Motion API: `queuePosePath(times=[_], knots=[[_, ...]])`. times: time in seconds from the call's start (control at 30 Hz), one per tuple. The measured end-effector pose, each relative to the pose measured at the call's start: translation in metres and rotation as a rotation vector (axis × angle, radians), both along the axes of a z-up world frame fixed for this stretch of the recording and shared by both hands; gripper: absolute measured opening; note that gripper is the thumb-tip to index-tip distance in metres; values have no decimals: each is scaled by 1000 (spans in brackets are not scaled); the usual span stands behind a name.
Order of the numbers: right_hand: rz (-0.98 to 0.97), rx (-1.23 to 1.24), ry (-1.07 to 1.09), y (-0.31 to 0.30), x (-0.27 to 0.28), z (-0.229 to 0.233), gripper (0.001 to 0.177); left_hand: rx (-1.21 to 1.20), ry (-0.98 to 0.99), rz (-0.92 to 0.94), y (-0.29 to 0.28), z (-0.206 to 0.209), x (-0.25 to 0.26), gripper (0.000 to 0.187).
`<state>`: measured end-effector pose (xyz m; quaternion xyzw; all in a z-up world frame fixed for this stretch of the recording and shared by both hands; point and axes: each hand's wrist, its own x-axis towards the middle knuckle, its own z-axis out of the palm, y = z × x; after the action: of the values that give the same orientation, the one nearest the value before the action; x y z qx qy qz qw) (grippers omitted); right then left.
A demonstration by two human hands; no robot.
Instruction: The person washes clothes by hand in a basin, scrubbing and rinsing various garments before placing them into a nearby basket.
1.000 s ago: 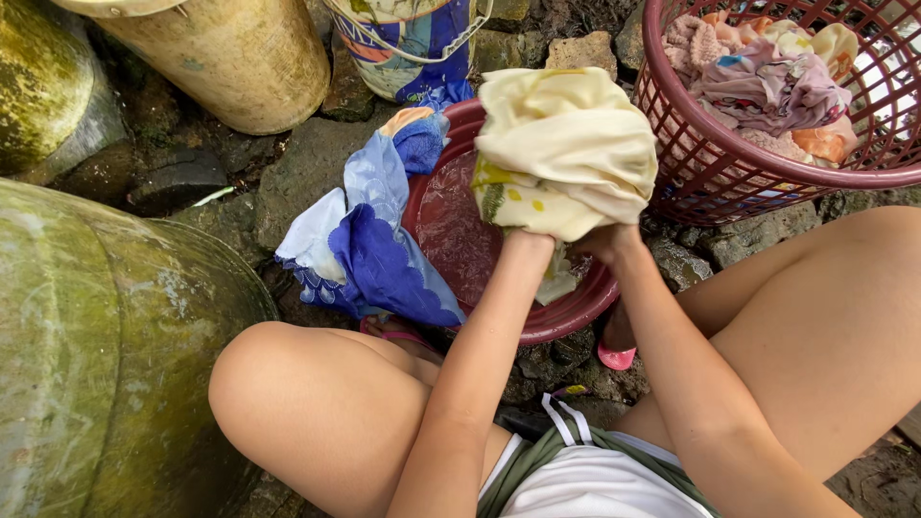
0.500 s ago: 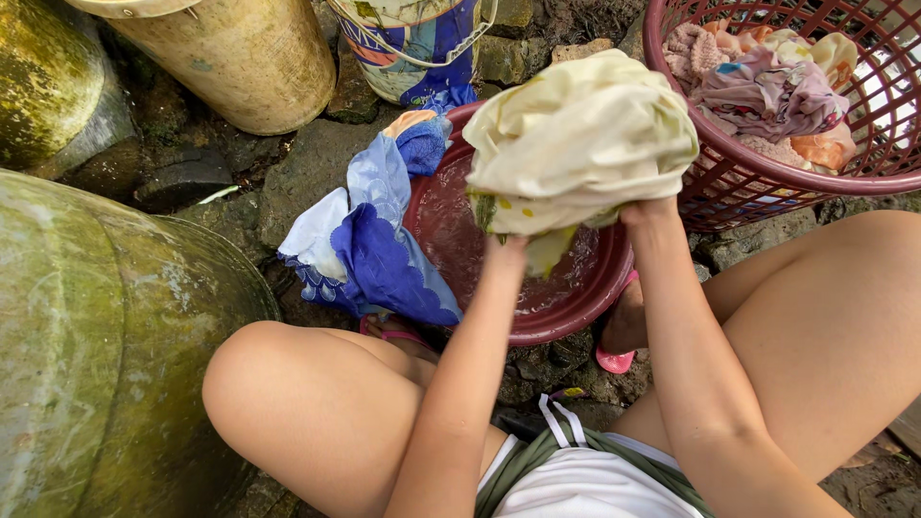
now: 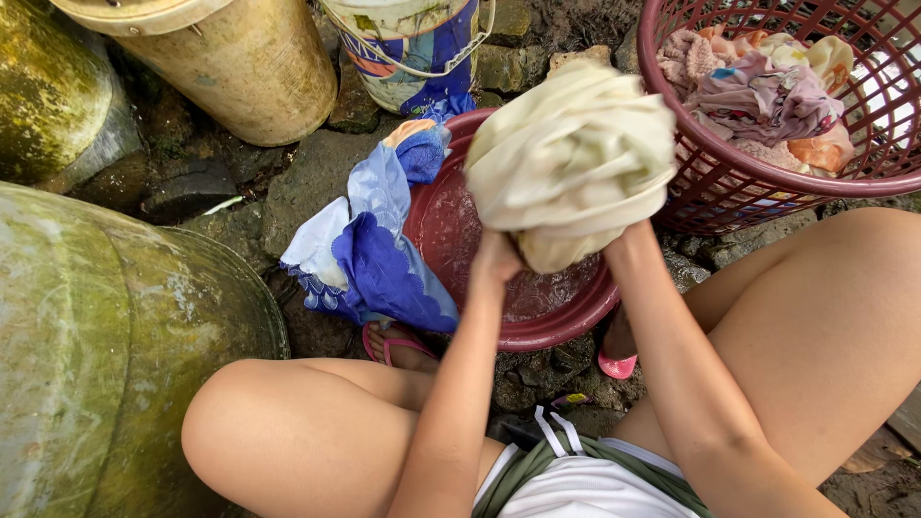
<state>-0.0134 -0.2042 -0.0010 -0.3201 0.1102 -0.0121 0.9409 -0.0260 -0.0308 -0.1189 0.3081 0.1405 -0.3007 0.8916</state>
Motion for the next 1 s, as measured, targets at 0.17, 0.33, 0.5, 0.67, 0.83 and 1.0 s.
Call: queuePosePath(times=[0.17, 0.33, 0.5, 0.67, 0.83, 1.0], knots=[[263, 52, 163, 45, -50, -25, 54, 54, 77, 127, -20, -9, -25, 81], [312, 67, 164, 51, -55, -27, 55, 0, 37, 197, -19, 22, -30, 74], [201, 43, 161, 18, -36, -21, 56, 4, -50, 364, -6, 70, -17, 67], [164, 28, 221, 12, -37, -32, 57, 40, -158, 500, 14, 109, -24, 61], [188, 40, 329, 20, -55, -54, 57, 32, -285, 456, 12, 127, -38, 57], [97, 43, 329, -20, -38, -41, 58, -87, -253, 390, -14, 160, -26, 54]])
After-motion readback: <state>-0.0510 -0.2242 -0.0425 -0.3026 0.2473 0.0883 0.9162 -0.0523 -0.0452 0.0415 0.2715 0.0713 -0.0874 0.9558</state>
